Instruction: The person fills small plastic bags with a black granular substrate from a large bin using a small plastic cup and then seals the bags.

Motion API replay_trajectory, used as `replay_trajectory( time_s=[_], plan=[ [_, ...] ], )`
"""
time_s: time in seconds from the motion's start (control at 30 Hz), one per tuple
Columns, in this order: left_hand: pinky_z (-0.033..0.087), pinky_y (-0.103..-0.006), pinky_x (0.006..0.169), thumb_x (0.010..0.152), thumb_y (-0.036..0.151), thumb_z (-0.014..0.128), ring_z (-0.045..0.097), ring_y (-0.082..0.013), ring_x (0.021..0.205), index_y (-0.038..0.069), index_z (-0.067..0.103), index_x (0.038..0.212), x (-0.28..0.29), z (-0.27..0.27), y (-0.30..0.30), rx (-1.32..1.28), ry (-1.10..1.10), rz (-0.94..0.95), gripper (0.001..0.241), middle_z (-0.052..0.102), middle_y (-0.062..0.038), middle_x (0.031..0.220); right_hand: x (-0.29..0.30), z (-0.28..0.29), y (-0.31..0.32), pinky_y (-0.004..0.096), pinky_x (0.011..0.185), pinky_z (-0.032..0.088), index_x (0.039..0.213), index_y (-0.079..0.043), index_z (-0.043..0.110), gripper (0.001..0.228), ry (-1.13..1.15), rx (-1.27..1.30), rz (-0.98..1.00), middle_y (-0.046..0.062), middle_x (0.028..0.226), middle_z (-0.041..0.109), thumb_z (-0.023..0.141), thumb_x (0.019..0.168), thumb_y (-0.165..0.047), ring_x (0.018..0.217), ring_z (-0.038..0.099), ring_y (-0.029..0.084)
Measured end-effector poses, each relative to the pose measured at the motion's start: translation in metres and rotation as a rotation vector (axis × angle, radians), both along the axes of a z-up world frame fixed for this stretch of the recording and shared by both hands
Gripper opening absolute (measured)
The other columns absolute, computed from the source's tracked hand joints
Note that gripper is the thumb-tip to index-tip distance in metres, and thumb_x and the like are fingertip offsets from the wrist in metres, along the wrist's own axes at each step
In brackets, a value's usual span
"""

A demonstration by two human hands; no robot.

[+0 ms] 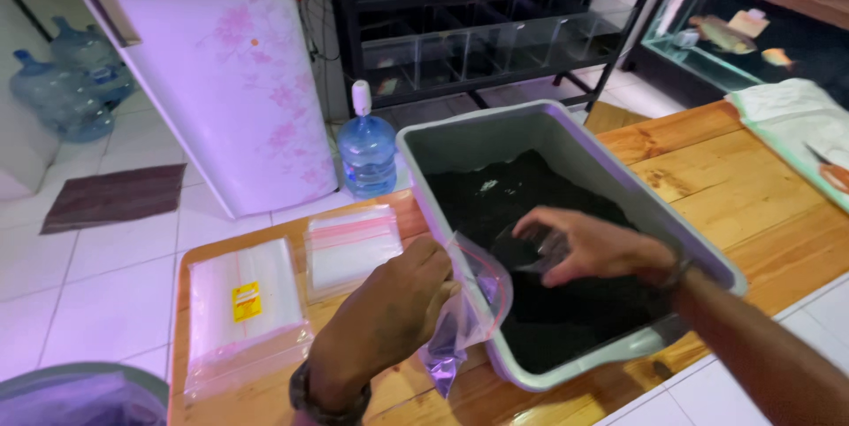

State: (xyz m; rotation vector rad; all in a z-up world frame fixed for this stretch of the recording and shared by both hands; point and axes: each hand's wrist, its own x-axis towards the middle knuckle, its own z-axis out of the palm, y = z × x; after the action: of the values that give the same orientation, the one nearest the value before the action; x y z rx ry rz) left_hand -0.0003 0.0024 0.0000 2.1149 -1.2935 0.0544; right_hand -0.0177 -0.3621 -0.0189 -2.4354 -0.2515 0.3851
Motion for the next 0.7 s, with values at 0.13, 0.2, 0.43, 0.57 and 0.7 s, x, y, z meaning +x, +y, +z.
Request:
replay_trajectory(
  time_s=[0.13,0.2,0.43,0.57,0.7],
  plan=[
    [0.048,-0.0541,0.07,0.104,0.011,0.063,0.064,-0.0392,0.085,0.007,0.056,0.1,0.001,-0.003,0.001,-0.027,0.013,0.002,0.009,0.059,-0.015,0.108,0.0,0.042,0.007,0.03,0.111,0.056,0.145,-0.018,0.068,0.085,-0.087,0.021,0.027,0.001,0.135,0.077,0.105,0.068,-0.02,0.124,0.074,0.013],
    [0.049,-0.0529,0.074,0.104,0.011,0.063,0.063,-0.0382,0.09,0.006,0.056,0.102,0.002,-0.004,0.001,-0.052,-0.093,-0.045,0.009,0.059,-0.017,0.106,-0.001,0.061,0.011,0.032,0.116,0.051,0.146,-0.017,0.066,0.09,-0.231,-0.072,0.058,0.0,0.144,0.075,0.105,0.066,-0.024,0.131,0.071,0.014],
    [0.05,-0.0554,0.067,0.108,0.012,0.063,0.063,-0.0404,0.079,0.004,0.058,0.1,-0.004,0.007,0.003,0.014,0.003,-0.007,0.013,0.059,-0.018,0.107,-0.026,0.11,0.081,0.038,0.101,0.055,0.142,-0.023,0.067,0.075,-0.46,-0.382,0.186,0.001,0.139,0.07,0.094,0.072,-0.021,0.125,0.072,0.021],
    [0.051,-0.0569,0.069,0.105,0.009,0.062,0.065,-0.0424,0.084,0.002,0.059,0.109,-0.003,0.007,0.003,0.003,-0.027,-0.022,0.008,0.06,-0.02,0.111,-0.039,0.107,0.109,0.047,0.077,0.06,0.142,-0.025,0.058,0.072,-0.765,-0.804,0.396,0.007,0.135,0.062,0.077,0.075,-0.008,0.095,0.066,0.033],
    [0.051,-0.0573,0.066,0.106,0.007,0.056,0.063,-0.0425,0.076,0.002,0.059,0.103,-0.002,0.004,0.002,-0.015,-0.049,-0.013,0.007,0.059,-0.019,0.107,-0.049,0.105,0.125,0.041,0.074,0.058,0.134,-0.023,0.055,0.051,-0.965,-1.021,0.44,0.008,0.127,0.059,0.07,0.088,-0.011,0.087,0.061,0.029]
  ],
)
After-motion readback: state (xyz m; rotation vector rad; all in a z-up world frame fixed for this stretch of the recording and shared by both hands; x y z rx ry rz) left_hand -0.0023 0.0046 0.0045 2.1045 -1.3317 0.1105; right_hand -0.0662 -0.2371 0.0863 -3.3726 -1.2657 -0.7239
